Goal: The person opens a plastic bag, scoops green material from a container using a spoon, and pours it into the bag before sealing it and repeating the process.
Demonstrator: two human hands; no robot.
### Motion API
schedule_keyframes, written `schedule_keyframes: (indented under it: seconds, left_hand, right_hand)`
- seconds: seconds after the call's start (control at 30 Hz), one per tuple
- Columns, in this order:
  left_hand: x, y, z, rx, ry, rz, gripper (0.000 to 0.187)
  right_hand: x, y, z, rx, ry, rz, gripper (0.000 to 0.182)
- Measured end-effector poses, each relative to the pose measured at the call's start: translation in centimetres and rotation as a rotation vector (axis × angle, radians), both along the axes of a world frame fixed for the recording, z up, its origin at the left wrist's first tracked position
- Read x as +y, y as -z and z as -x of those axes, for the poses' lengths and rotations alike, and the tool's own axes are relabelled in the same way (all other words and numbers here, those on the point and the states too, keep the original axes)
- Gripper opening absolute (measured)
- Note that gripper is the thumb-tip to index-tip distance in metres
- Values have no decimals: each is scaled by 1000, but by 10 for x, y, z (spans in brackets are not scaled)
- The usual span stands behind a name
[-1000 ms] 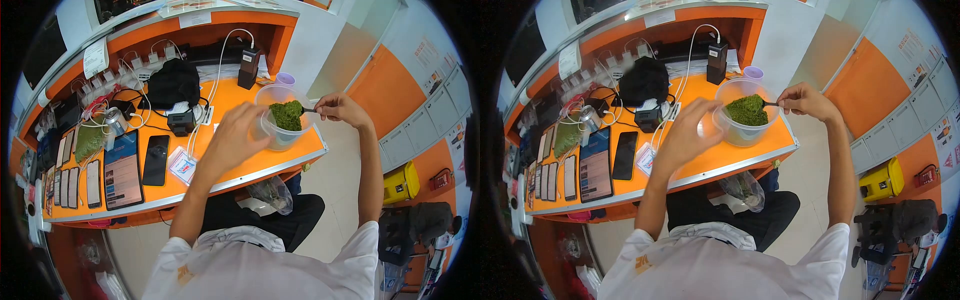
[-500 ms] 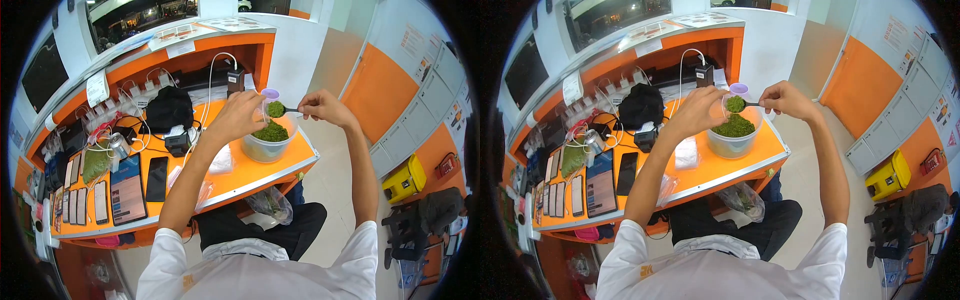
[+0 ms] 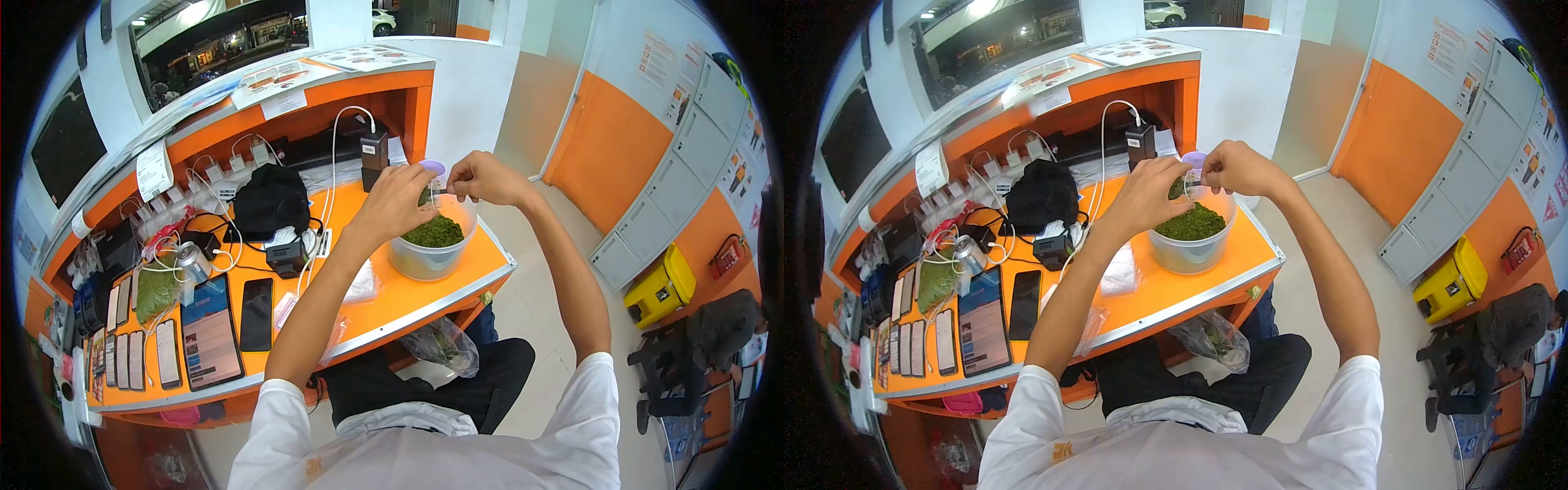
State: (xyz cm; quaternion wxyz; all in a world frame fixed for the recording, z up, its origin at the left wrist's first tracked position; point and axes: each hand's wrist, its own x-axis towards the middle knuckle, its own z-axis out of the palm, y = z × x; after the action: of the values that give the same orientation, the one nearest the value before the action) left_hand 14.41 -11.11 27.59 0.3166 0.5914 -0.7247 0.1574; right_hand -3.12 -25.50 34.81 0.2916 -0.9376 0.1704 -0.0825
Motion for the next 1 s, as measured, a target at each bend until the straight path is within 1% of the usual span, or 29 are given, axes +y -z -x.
schedule_keyframes:
  seconds: [0.03,0.07,0.13,0.17,0.23,0.33,0.4,0.43,0.5,0.53,0.57,0.6,0.63,0.7,0.8,0.83,0.9,0.93,1.0]
  left_hand:
    - [-1,1,0,1,2,-2,66]
    - [-1,1,0,22,-1,-28,70]
    - [3,-6,2,41,-2,-57,73]
    - [5,-10,2,80,-23,-87,74]
    - [7,-14,0,123,-44,-119,74]
    - [0,-18,-12,163,20,-115,78]
    - [-11,-21,-21,250,90,-396,79]
    - [-18,-19,-25,252,90,-400,79]
    - [-30,-17,-29,220,59,-599,71]
    - [-31,-16,-30,219,60,-600,71]
    - [-33,-16,-30,211,65,-562,67]
    - [-34,-17,-29,203,69,-525,63]
    - [-34,-17,-27,198,73,-526,63]
    - [-30,-15,-21,271,139,-364,58]
    - [-26,-18,-13,286,85,-341,54]
    - [-28,-15,-12,284,85,-342,54]
    - [-31,-10,-9,338,78,-252,61]
    - [-30,-8,-7,336,77,-255,61]
    - [-30,-7,-3,451,109,-296,59]
  right_hand:
    - [0,0,-3,13,6,56,13]
    - [1,2,-4,14,8,54,13]
    - [2,4,-7,-26,-31,288,17]
    - [3,5,-7,-27,-29,286,17]
    - [7,7,-3,-87,-19,444,20]
    - [17,5,2,-84,-15,473,19]
    - [17,10,4,-80,-32,500,19]
    - [18,12,5,-78,-49,531,19]
    - [18,16,5,-98,-47,554,18]
    - [17,17,6,-117,-46,581,18]
    - [16,19,7,-118,-43,581,18]
    - [15,21,8,-165,-54,587,17]
    - [14,21,9,-213,-64,592,16]
    - [16,19,11,-205,-38,589,16]
    - [22,8,15,-168,2,548,16]
    - [24,3,16,-138,18,514,17]
    - [28,-5,19,-133,39,496,16]
    - [30,-9,20,-128,62,475,16]
    - [28,-21,24,-113,46,496,15]
